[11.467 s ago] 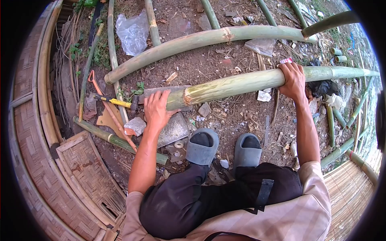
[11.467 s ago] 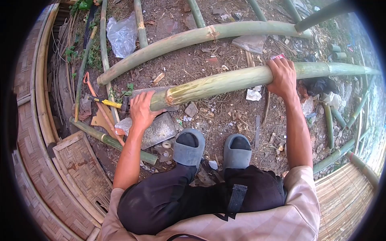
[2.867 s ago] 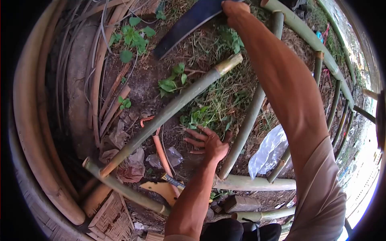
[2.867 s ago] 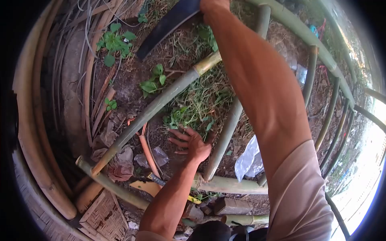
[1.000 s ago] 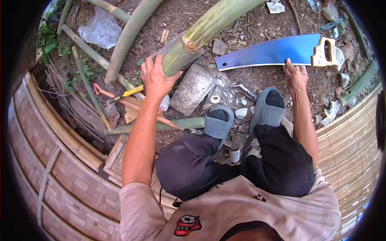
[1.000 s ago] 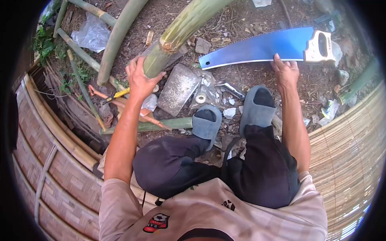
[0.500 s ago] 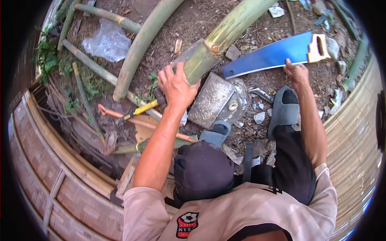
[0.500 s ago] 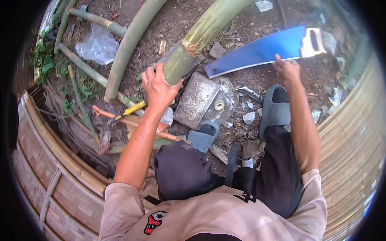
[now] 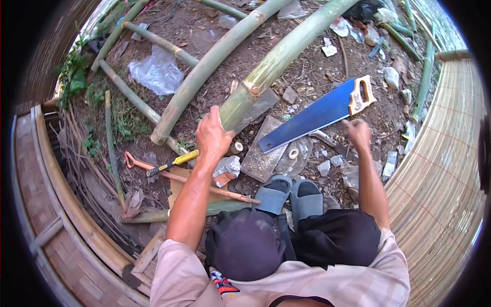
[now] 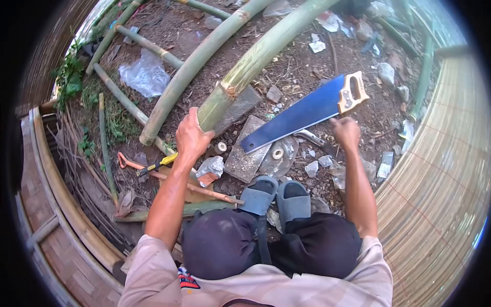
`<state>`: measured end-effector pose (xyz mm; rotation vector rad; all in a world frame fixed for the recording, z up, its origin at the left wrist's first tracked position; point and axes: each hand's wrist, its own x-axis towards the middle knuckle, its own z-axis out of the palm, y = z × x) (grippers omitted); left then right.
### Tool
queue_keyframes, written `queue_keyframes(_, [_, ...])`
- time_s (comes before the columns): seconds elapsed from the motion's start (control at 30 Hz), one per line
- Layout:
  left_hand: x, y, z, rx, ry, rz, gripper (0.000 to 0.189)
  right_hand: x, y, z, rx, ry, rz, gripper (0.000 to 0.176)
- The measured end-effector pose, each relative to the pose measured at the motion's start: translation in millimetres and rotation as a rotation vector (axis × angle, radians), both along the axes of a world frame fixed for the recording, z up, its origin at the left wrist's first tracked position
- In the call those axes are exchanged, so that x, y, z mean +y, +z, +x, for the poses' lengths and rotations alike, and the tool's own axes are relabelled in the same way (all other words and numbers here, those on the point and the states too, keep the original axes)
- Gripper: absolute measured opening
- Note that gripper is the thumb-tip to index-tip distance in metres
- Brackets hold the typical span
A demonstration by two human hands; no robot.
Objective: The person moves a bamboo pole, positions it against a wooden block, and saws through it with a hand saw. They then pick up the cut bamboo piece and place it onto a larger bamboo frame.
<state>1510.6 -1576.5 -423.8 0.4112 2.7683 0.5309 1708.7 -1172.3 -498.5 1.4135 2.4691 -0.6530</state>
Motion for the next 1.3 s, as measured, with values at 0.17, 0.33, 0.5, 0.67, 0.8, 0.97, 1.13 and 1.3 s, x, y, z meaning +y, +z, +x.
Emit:
queue_keyframes(0.17, [-59, -6, 32, -0.080, 0.055, -0.035, 0.070, 30, 33, -13, 0.376, 0.423, 0.461, 0.039])
queue_keyframes(0.33, [-107, -13, 53, -0.105, 0.149, -0.070, 0.074, -89, 38, -98, 0.522, 1.091, 0.152, 0.069])
queue_keyframes(0.5, [-129, -13, 48, -0.088, 0.189, -0.088, 0.075, -130, 17, -184, 0.287, 1.563, 0.180, 0.113])
queue_keyframes(0.67, [-128, 17, 33, -0.071, 0.206, -0.071, 0.073, -115, 7, -209, 0.342, 1.640, 0.081, 0.122])
queue_keyframes(0.8, [-126, 35, 35, -0.103, 0.211, -0.064, 0.075, -122, -5, -236, 0.186, 1.698, -0.030, 0.125])
queue_keyframes(0.97, [-123, 48, 36, -0.069, 0.240, -0.064, 0.072, -104, 27, -229, 0.172, 1.585, -0.018, 0.113])
queue_keyframes(1.13, [-120, 20, 34, -0.037, 0.238, -0.039, 0.072, -91, 8, -203, 0.056, 0.831, -0.322, 0.108])
queue_keyframes(1.3, [-98, 23, 18, -0.096, 0.227, -0.084, 0.071, -134, -2, -173, 0.415, 0.784, 0.010, 0.094])
